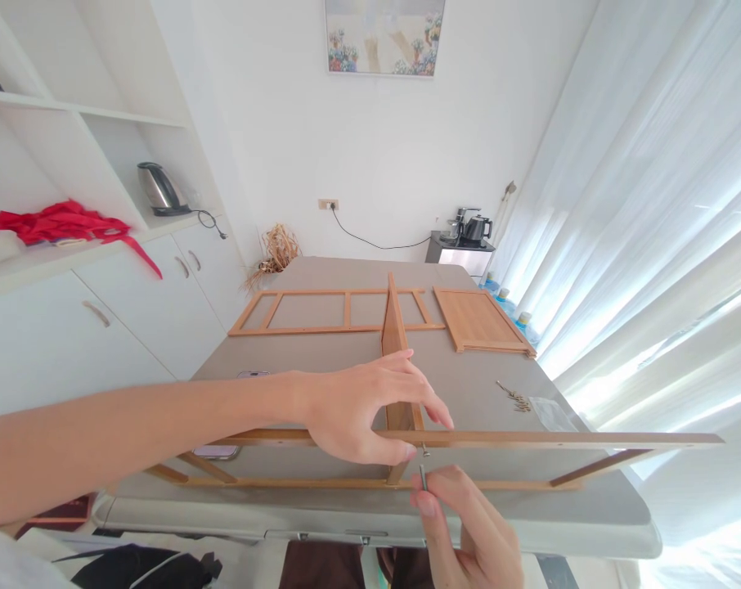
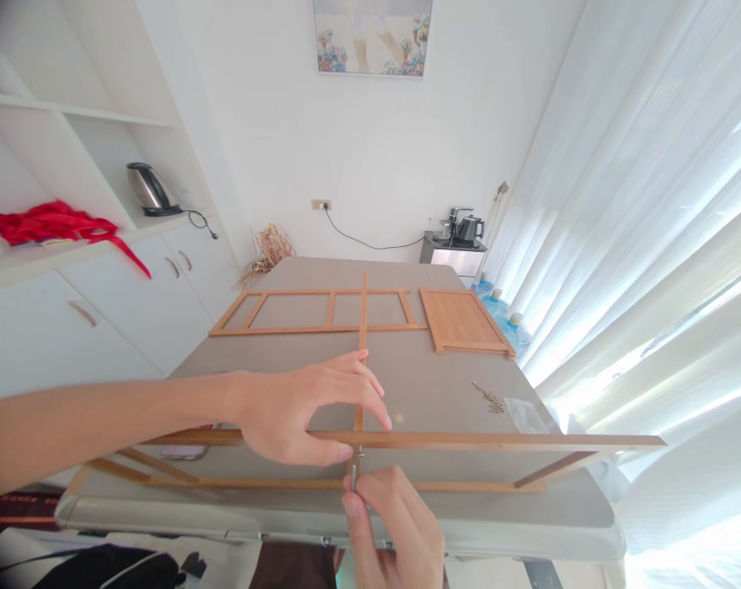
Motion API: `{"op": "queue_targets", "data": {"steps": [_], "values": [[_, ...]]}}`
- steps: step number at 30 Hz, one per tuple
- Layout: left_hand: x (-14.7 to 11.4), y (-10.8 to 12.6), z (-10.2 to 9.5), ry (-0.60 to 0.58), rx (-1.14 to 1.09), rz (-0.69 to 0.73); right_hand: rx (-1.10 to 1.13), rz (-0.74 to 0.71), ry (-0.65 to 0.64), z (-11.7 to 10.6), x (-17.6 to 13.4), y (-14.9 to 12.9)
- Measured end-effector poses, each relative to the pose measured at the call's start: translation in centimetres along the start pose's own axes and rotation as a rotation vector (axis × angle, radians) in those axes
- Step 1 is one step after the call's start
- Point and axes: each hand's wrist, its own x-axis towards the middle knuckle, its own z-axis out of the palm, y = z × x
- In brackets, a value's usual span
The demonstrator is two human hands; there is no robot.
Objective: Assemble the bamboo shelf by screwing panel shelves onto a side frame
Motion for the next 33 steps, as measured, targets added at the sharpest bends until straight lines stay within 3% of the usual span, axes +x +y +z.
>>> {"op": "queue_targets", "data": {"steps": [4,9,19,33], "values": [[-0.1,0.0,0.0,0.021,-0.012,-0.005,-0.130,-0.184,-0.112,-2.1,0.7,0.6],[0.0,0.0,0.0,0.013,-0.001,-0.027,-0.372,-0.267,-0.142,-3.8,1.9,0.2],[0.1,0.1,-0.1,-0.006,-0.005,-0.020,-0.512,-0.305,-0.272,-4.7,3.1,0.1],[0.2,-0.1,0.0,0.006,-0.001,-0.029,-0.570,-0.302,-0.309,-4.8,4.0,-0.9]]}}
